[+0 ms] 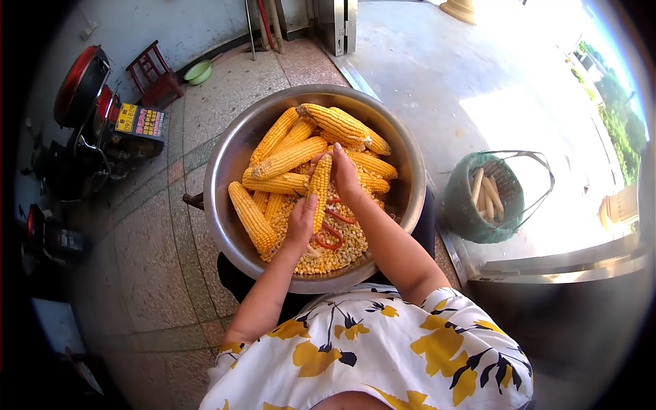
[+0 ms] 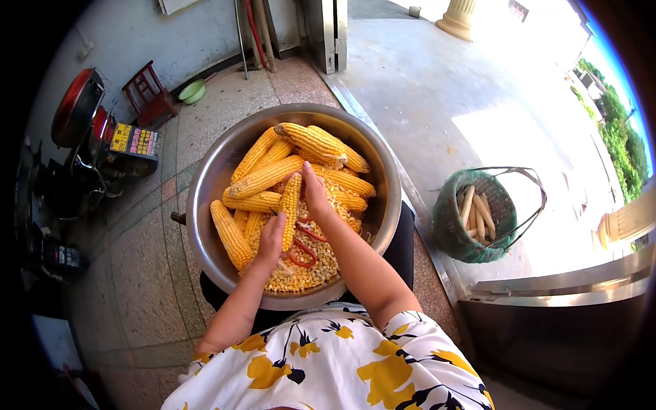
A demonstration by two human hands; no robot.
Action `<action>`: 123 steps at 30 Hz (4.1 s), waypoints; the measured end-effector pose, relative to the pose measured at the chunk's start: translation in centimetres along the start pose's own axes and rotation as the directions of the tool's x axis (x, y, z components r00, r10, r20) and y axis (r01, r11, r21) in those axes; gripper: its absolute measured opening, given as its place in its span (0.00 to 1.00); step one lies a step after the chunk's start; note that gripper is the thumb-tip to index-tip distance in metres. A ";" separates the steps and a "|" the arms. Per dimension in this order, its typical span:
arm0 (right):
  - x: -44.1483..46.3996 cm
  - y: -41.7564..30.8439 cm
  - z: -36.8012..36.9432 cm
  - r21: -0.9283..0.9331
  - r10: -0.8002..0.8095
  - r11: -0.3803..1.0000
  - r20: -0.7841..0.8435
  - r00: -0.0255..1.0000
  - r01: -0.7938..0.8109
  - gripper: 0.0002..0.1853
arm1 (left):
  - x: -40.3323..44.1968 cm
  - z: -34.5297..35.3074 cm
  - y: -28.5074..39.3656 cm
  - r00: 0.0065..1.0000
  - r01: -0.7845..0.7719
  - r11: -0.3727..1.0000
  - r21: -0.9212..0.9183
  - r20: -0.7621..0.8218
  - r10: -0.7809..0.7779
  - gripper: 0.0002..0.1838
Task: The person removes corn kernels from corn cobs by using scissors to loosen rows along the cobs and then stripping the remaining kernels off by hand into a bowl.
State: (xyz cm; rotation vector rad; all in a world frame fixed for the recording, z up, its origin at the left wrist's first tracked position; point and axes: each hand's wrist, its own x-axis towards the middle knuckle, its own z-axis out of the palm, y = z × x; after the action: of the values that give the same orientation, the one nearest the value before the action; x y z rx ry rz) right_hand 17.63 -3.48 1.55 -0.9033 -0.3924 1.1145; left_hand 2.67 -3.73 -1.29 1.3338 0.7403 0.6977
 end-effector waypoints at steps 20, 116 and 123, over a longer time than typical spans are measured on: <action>-0.8 0.8 0.2 -0.468 -0.251 0.814 0.251 0.935 0.344 0.19 | -1.0 -1.9 4.7 0.760 0.650 0.445 -0.616 0.541 -0.361 0.26; -1.8 1.2 1.9 -0.043 0.261 0.965 0.130 0.957 -0.257 0.21 | 0.5 -0.2 0.0 0.953 -0.229 0.961 0.153 -0.165 0.253 0.27; -2.8 0.8 2.9 0.158 0.195 0.975 -0.259 0.946 -0.157 0.23 | -1.7 1.1 2.5 0.965 -0.225 0.856 0.465 -0.014 0.262 0.24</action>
State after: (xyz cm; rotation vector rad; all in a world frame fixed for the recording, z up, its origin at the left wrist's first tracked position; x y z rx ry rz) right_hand 14.00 -4.66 3.04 -0.9701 -0.0070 1.1454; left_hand 2.49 -5.44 1.36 1.8702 0.8402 0.8093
